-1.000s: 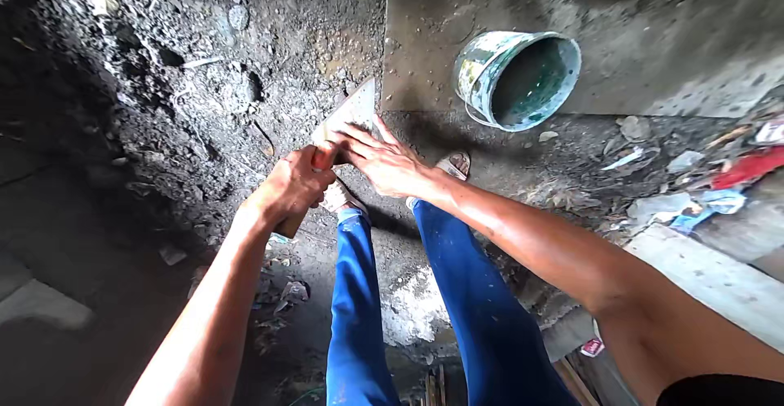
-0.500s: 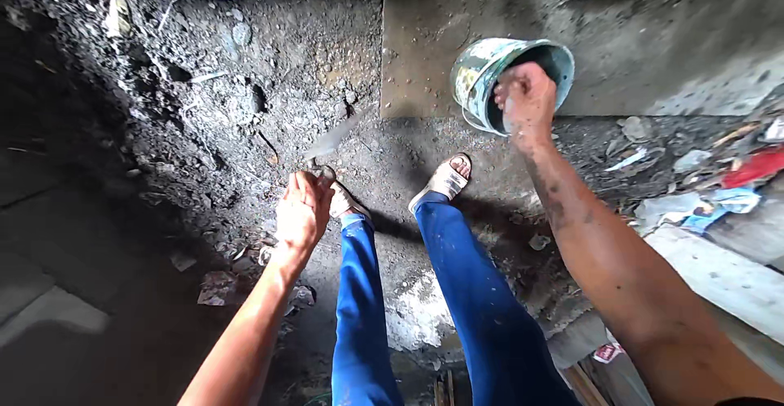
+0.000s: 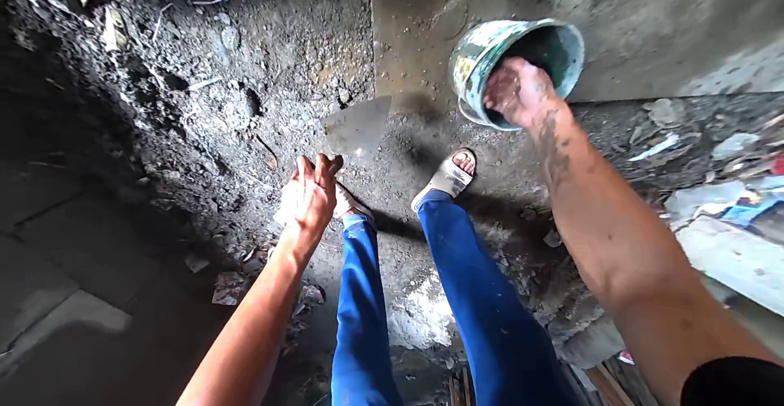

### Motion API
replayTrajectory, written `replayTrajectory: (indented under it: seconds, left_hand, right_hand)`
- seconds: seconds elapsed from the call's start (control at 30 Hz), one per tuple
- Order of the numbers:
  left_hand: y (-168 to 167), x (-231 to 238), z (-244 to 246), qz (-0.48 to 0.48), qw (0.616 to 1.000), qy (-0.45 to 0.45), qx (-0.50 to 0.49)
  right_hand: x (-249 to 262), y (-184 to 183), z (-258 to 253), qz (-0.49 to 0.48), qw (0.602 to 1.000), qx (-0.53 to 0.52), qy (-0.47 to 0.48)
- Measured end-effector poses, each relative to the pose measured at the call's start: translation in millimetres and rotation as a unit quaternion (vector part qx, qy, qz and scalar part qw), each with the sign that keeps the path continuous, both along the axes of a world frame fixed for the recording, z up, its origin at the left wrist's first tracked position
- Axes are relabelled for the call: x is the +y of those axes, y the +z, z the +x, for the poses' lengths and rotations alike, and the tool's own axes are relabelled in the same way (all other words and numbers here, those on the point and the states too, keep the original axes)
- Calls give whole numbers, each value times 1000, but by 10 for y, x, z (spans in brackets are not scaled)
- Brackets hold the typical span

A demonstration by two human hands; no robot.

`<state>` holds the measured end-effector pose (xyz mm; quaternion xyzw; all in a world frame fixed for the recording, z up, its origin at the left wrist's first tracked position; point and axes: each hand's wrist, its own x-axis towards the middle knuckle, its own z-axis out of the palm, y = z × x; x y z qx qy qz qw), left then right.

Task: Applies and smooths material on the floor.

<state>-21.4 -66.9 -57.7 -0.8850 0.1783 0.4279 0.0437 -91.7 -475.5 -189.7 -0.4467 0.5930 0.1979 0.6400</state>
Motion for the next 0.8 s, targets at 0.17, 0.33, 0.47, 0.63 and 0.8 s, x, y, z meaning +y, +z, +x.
replayTrajectory:
  seconds: [0.17, 0.33, 0.47, 0.63, 0.8]
  left_hand:
    - [133, -500, 405, 53, 994, -58, 72]
    - [414, -916, 641, 42, 974, -196, 109]
    - [698, -804, 767, -9, 967, -237, 96]
    - [830, -380, 754, -42, 971, -224, 73]
    - [912, -115, 640, -29, 982, -162, 91]
  right_hand:
    - [323, 1334, 118, 71, 981, -154, 93]
    - [1365, 1665, 123, -120, 820, -407, 383]
    - [1617, 1308, 209, -152, 735, -453, 482]
    - [1831, 1216, 274, -113, 788, -408, 447]
    - [2133, 1565, 274, -132, 776, -346, 510]
